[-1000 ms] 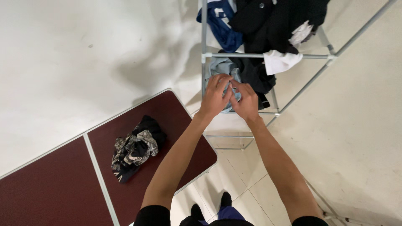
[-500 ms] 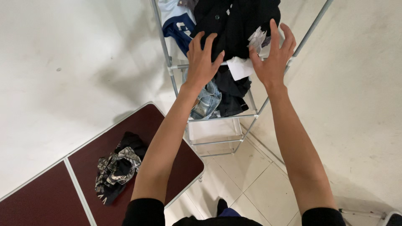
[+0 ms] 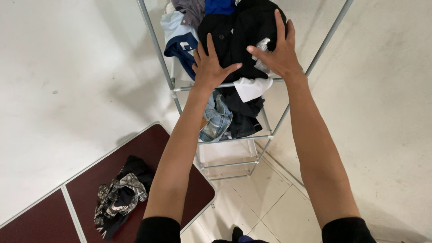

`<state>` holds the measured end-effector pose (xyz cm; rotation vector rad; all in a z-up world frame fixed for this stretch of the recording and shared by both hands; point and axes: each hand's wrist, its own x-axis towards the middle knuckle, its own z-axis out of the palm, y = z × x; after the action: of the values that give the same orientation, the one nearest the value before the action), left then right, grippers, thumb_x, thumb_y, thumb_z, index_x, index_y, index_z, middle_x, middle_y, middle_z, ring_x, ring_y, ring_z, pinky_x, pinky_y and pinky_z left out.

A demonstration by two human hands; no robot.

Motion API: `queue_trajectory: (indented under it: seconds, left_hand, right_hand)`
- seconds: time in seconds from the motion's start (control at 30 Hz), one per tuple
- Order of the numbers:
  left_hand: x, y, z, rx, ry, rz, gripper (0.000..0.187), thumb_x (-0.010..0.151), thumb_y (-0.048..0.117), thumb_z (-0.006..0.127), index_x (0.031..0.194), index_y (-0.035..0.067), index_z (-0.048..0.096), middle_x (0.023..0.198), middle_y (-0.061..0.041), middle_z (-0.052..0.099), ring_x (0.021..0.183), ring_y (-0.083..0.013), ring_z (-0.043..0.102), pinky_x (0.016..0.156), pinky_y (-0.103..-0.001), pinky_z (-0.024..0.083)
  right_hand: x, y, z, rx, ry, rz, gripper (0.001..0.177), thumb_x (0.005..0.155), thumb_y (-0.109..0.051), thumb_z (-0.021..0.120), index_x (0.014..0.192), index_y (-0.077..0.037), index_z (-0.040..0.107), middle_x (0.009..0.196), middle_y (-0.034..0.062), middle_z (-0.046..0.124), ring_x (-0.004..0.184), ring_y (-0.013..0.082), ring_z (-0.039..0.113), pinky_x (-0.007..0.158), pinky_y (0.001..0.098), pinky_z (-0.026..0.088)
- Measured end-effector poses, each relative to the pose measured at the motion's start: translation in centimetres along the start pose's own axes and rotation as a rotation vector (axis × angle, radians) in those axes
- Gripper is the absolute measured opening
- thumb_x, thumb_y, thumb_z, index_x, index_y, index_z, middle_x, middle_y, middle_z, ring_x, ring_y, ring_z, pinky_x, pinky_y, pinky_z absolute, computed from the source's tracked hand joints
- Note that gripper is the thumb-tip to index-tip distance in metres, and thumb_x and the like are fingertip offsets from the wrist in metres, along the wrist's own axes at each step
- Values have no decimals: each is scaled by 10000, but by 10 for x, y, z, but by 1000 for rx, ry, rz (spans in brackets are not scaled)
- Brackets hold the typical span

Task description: The person picks up several garments from a rack and places them onto a folding table one by one.

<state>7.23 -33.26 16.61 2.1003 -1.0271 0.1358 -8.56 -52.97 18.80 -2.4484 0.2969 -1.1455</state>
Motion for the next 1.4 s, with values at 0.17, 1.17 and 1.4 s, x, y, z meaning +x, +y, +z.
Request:
queue_trajectory:
  seconds: [0.17,1.17,1.4]
  left_hand:
    - [-1,-7,12,70,-16,-6,1345,684,465,950,1604,156,20,1586,-359,162,1452,-576,186,1022,-752,335]
    - [-10,14,-2,-235,209,225,949,783,30,857,1531,17,272,1336,-239,482,1191,-449,589,1003,-464,528]
    - [-11,3,-12,-164,152,211,921,789,39,860,1525,23,307,1277,-242,480,1100,-449,638,955,-464,555]
  right_hand:
    - [4,-11,5,8,-85,73,1174,816,-497,976,1669,-295,194,1624,336,226,1508,543,305,1153,601,421]
    - [-9,-51,24,-89,245,-62,751,830,122,753,1499,-110,504,1372,215,654,1233,439,612,1068,503,467]
    - [-13,-53,16,-206,155,85,743,827,-135,893,1480,-187,543,1379,196,535,1298,457,486,1082,507,490]
